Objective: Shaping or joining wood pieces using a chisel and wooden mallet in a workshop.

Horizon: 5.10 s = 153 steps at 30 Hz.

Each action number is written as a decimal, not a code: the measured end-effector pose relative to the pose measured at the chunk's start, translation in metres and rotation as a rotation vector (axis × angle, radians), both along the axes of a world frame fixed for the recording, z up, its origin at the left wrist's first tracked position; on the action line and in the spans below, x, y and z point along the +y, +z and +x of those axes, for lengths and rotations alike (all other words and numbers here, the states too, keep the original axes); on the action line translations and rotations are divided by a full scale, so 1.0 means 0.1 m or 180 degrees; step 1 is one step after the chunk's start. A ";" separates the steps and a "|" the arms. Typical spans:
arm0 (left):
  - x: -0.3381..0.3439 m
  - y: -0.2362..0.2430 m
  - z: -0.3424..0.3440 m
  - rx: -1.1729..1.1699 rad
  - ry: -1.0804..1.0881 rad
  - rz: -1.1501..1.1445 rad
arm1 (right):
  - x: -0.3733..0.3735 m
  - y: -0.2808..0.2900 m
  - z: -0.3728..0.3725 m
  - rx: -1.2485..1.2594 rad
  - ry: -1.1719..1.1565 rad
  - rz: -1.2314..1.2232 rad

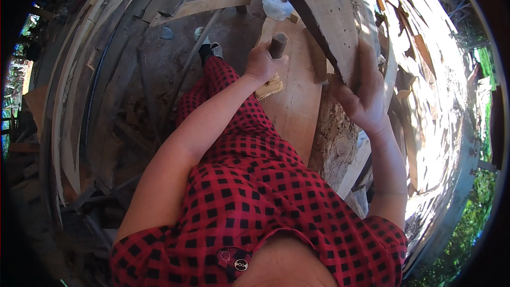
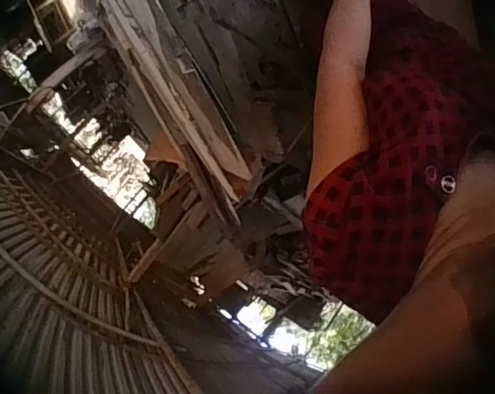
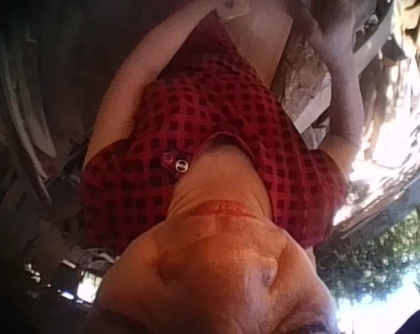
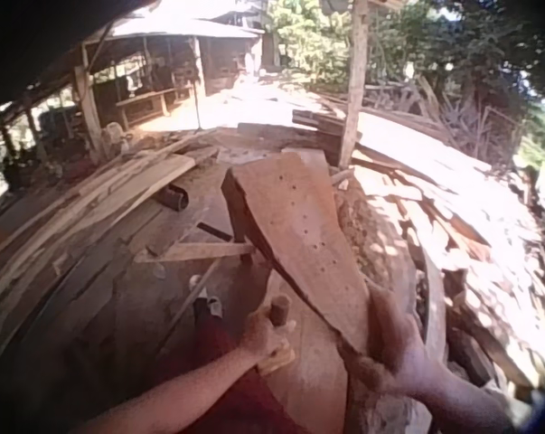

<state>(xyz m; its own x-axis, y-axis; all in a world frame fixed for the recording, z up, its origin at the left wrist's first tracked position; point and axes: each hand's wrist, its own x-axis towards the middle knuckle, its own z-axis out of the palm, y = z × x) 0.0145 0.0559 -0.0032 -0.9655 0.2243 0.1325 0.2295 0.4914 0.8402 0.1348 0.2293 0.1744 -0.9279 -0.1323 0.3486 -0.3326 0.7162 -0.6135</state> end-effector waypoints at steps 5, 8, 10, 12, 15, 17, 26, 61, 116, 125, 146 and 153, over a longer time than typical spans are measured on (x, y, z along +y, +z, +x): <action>0.03 -0.13 -0.09 0.0314 -0.0216 0.0189 | 0.15 -0.27 -0.08 -0.0874 -0.0041 0.0977; 0.04 -0.20 -0.07 0.0425 -0.0149 0.0318 | 0.13 -0.13 -0.03 -0.1178 0.0109 0.1423; 0.01 -0.12 -0.04 0.0176 -0.0083 0.0229 | 0.04 -0.02 0.01 -0.0565 0.0026 0.0264; 0.01 -0.10 -0.04 -0.0059 -0.0061 0.0134 | 0.00 -0.17 0.02 -0.0236 -0.0059 0.0017; 0.05 -0.18 -0.07 -0.0001 -0.0176 0.0217 | 0.06 -0.28 -0.01 -0.0679 -0.0090 0.0696; 0.02 -0.24 -0.14 0.0369 -0.0498 0.0366 | 0.13 -0.34 -0.07 -0.1188 0.0034 0.1603; 0.01 -0.13 -0.08 0.0084 -0.0395 0.0333 | 0.12 -0.51 0.12 -0.0535 -0.0261 0.0220; -0.87 -0.28 0.17 -0.0932 0.1492 0.2861 | -0.26 -2.08 0.50 -0.3017 -0.1072 -0.1357; -0.23 -0.15 -0.05 -0.0092 -0.0246 0.0315 | -0.12 -0.18 0.04 -0.0290 -0.0440 -0.0765; -0.25 -0.27 -0.05 0.0105 -0.0340 0.0580 | 0.02 -0.78 0.17 -0.1218 -0.0491 0.0323; -0.56 -0.12 -0.12 -0.0624 -0.0825 0.1446 | 0.02 -1.86 0.86 -0.2673 -0.1255 -0.1870; -0.46 0.00 -0.21 -0.0883 -0.0986 0.1335 | 0.02 -1.88 1.00 -0.2782 -0.1274 -0.2035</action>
<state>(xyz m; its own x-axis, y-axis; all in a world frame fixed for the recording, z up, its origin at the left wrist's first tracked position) -0.0061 0.0095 -0.0028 -0.8746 0.4844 0.0228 0.0533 0.0493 0.9974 0.2343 0.2311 -0.0137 -0.8213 0.1949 -0.5362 0.5652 0.1500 -0.8112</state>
